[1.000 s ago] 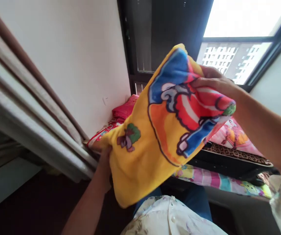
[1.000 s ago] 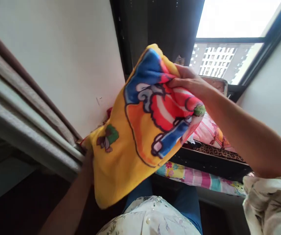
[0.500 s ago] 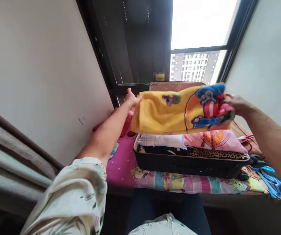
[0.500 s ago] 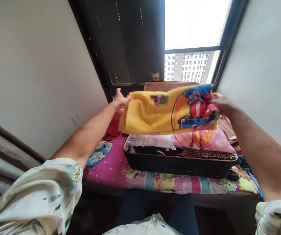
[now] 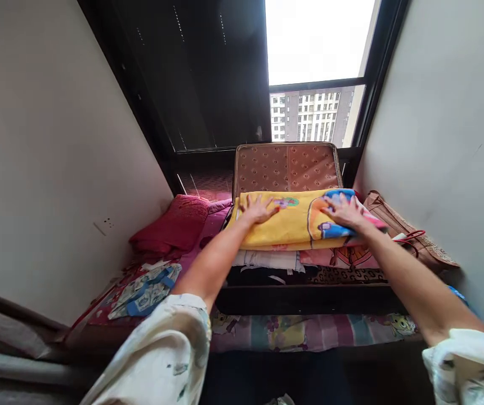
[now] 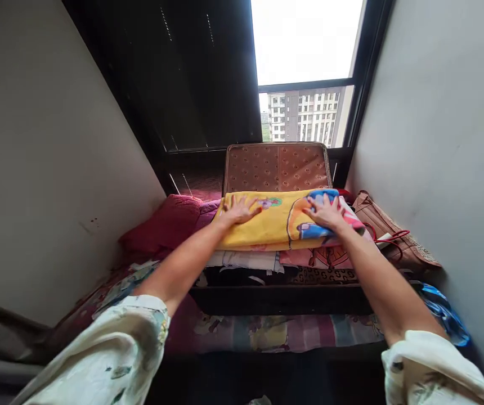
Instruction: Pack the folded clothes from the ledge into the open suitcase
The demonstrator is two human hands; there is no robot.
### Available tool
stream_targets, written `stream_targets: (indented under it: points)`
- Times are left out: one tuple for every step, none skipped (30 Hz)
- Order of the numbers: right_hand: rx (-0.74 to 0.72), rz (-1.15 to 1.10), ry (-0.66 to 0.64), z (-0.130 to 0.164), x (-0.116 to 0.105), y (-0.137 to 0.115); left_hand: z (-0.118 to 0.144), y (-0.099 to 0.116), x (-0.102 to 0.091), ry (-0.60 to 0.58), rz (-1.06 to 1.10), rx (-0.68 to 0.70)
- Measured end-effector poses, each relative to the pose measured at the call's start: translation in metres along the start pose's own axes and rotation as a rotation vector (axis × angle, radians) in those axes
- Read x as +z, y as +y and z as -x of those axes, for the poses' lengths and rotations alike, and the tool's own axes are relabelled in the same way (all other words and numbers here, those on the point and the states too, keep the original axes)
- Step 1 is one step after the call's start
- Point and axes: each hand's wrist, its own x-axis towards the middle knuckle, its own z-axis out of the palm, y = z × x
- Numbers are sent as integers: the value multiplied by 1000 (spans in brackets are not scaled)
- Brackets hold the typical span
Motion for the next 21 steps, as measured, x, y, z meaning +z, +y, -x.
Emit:
stream_targets:
  points:
    - [42, -28, -71, 0, 21, 2, -1, -2, 20, -22, -3, -28]
    - [55, -52, -117, 0, 38, 4, -2, -5, 38, -30, -5, -44]
    - [67, -77, -149, 0, 52, 7, -3, -9, 51, -34, -1, -51]
    - [66, -91, -168, -1, 61, 10, -5, -12, 61, -41, 4, -48]
    - [66, -101, -183, -2, 66, 13, -7, -15, 66, -50, 12, -45]
    - [71, -107, -197, -5, 67, 15, -9, -18, 67, -65, 20, -45]
    - [78, -108, -211, -7, 66, 16, -12, -19, 67, -78, 26, -48]
    - [82, -103, -221, -9, 64, 17, -14, -20, 65, -84, 28, -53]
    - [84, -92, -224, -11, 62, 17, -15, -20, 63, -85, 26, -59]
    - [84, -79, -217, -12, 60, 16, -16, -20, 61, -83, 25, -64]
    - [84, -67, -207, -12, 59, 15, -16, -19, 59, -80, 23, -67]
    - [84, -59, -197, -11, 58, 15, -15, -19, 59, -77, 21, -68]
    - [83, -58, -188, -10, 58, 14, -15, -18, 59, -72, 21, -68]
    - [80, -61, -182, -8, 58, 13, -14, -17, 59, -71, 21, -67]
    - [79, -65, -181, -6, 58, 13, -13, -17, 60, -72, 23, -66]
    - [80, -68, -182, -5, 58, 12, -12, -17, 60, -73, 25, -66]
    - [79, -69, -183, -3, 58, 12, -12, -17, 61, -72, 28, -67]
    - [76, -68, -182, -2, 58, 12, -12, -18, 62, -68, 32, -67]
    - [75, -64, -181, -2, 58, 12, -12, -18, 63, -60, 36, -66]
    - [74, -59, -180, -1, 57, 12, -12, -19, 63, -52, 40, -65]
    - [75, -54, -180, -1, 57, 12, -12, -19, 64, -43, 44, -64]
